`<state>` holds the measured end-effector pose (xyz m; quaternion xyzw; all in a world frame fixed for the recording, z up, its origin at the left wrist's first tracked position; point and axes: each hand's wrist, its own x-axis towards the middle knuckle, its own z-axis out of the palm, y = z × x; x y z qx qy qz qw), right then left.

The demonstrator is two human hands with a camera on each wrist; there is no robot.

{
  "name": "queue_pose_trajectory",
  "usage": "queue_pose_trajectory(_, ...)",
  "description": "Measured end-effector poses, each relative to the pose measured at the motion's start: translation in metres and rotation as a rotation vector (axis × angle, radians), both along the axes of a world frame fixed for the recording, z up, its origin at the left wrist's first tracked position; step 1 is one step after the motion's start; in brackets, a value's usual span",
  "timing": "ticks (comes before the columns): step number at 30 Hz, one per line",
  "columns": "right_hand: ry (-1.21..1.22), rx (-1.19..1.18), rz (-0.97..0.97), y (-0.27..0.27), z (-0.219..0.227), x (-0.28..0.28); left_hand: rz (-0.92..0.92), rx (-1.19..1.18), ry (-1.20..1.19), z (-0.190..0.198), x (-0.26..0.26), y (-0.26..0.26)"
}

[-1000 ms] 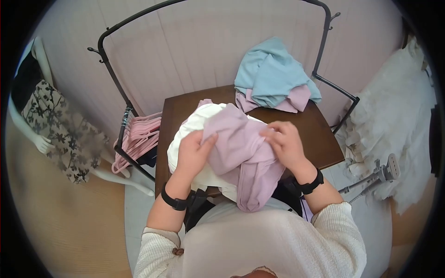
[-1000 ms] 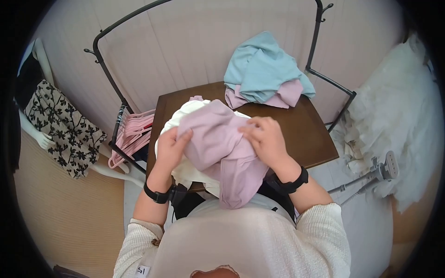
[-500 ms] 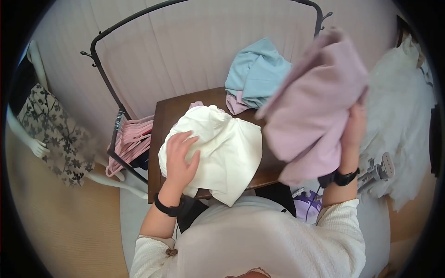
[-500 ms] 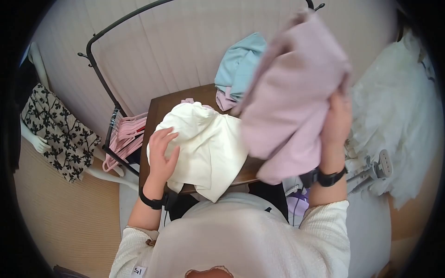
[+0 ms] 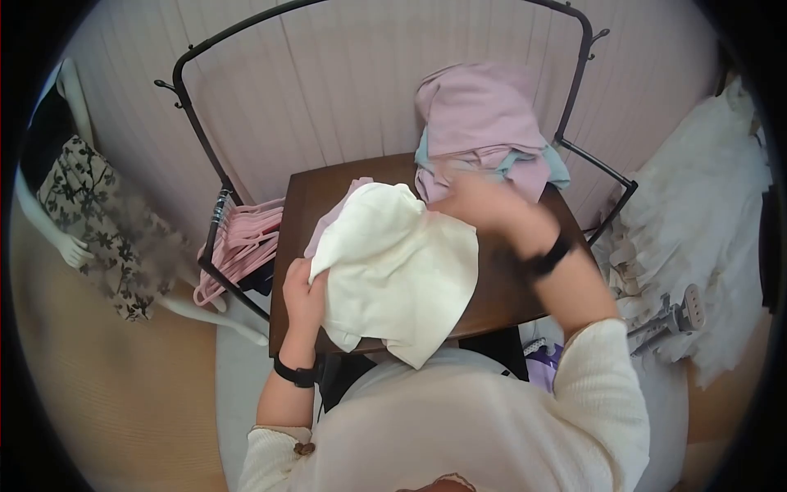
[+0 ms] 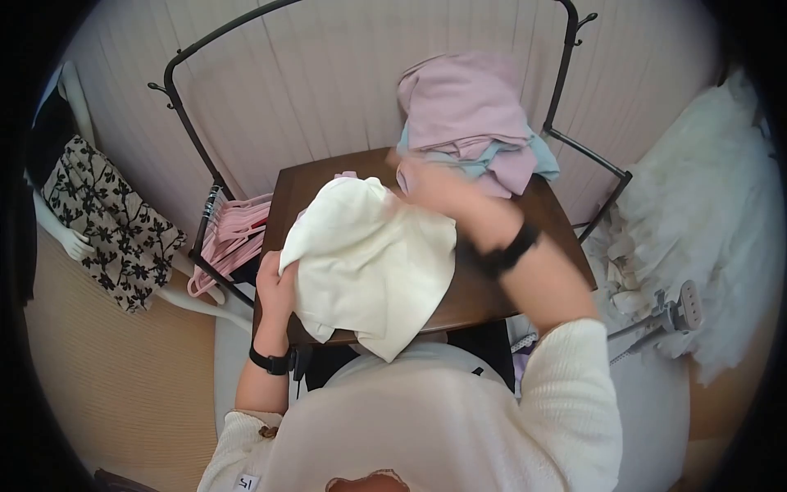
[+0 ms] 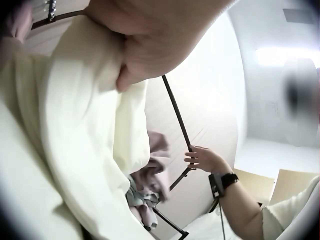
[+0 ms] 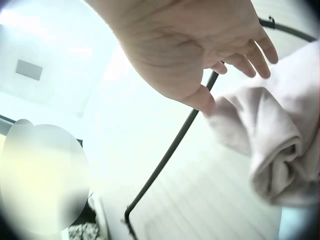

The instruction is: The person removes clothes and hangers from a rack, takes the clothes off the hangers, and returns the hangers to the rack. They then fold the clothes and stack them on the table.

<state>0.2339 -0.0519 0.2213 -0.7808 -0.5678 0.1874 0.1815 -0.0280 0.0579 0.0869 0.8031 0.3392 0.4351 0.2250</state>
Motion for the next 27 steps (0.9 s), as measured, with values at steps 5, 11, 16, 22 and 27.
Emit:
queue_pose_trajectory(5,0.293,0.281,0.441,-0.015,-0.117,-0.073,-0.623,-0.059,-0.262,0.027,0.037,-0.048)
queue_pose_trajectory(11,0.280,0.698,0.265,-0.093,-0.170,-0.010,-1.087,0.041,-0.310,0.059,0.024,-0.057)
queue_pose_trajectory(16,0.090,0.706,0.109,-0.143,-0.139,0.121,-0.289,0.115,0.097,-0.015,-0.015,-0.010)
queue_pose_trajectory(22,-0.121,0.717,-0.101,-0.100,-0.064,0.238,0.289,0.088,0.505,-0.061,-0.025,0.020)
queue_pose_trajectory(27,-0.270,0.721,-0.276,0.058,0.018,0.248,0.019,-0.652,0.383,-0.061,-0.025,0.052)
